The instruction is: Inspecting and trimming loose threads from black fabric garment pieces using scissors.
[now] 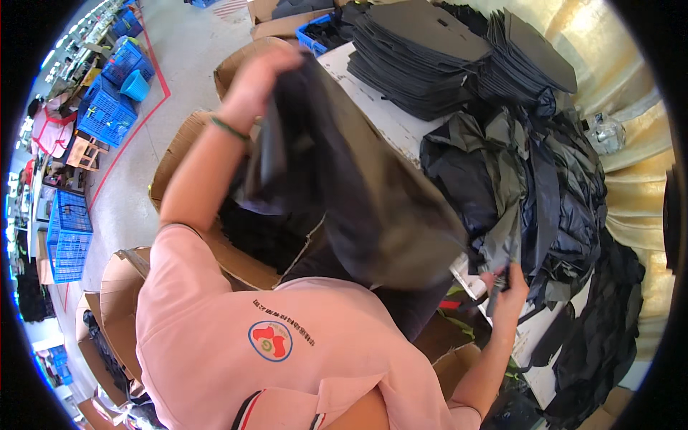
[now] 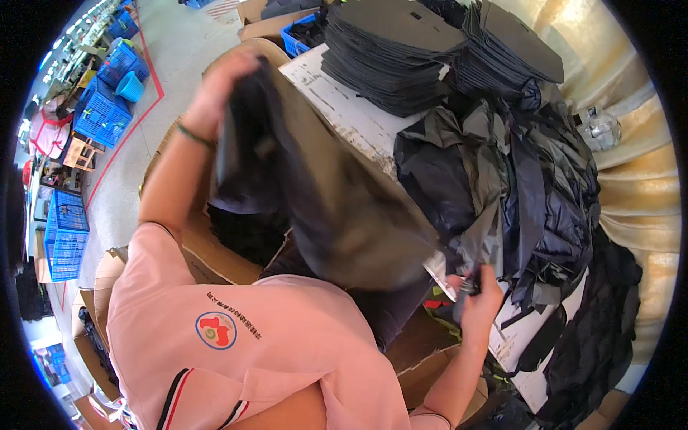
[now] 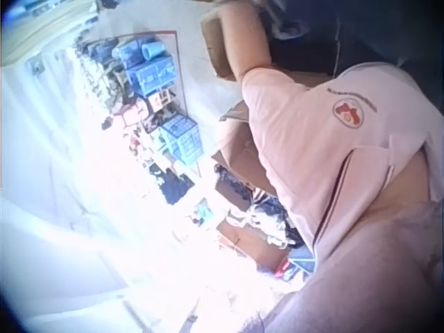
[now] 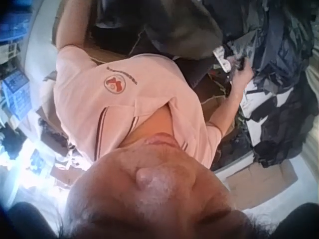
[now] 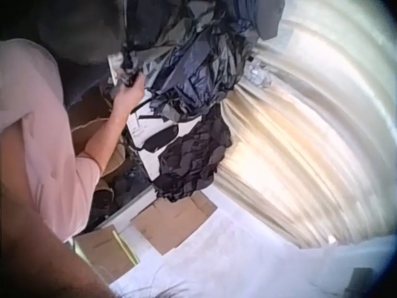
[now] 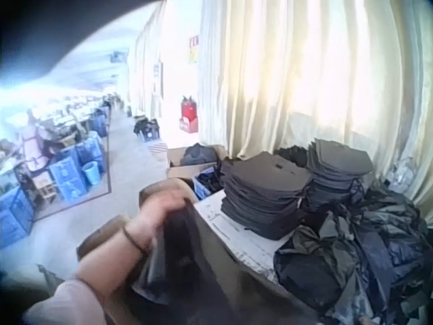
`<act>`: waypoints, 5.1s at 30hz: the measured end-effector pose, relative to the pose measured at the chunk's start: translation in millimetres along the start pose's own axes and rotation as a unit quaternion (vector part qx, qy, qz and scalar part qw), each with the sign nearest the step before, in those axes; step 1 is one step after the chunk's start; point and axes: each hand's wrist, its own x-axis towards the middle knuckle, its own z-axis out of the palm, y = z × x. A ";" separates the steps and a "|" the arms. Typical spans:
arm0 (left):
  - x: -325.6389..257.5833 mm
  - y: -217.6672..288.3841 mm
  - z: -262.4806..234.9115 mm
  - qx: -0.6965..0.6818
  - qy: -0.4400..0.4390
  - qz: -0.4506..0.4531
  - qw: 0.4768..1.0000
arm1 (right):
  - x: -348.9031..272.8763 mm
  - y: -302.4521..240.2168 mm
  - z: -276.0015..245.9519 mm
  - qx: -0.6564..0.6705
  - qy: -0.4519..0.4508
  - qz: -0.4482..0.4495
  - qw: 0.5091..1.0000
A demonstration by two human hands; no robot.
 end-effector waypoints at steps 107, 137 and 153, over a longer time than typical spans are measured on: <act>-54.8 -74.0 165.3 0.218 -0.478 0.029 0.850 | -52.4 134.0 -51.5 -0.134 0.055 0.093 0.985; -72.2 -73.0 177.1 0.065 -0.472 -0.198 0.857 | 38.1 -14.9 52.3 -0.233 -0.087 -0.223 0.943; -75.1 -70.0 177.0 0.040 -0.491 -0.196 0.848 | 37.9 -25.8 52.9 -0.278 -0.083 -0.232 0.929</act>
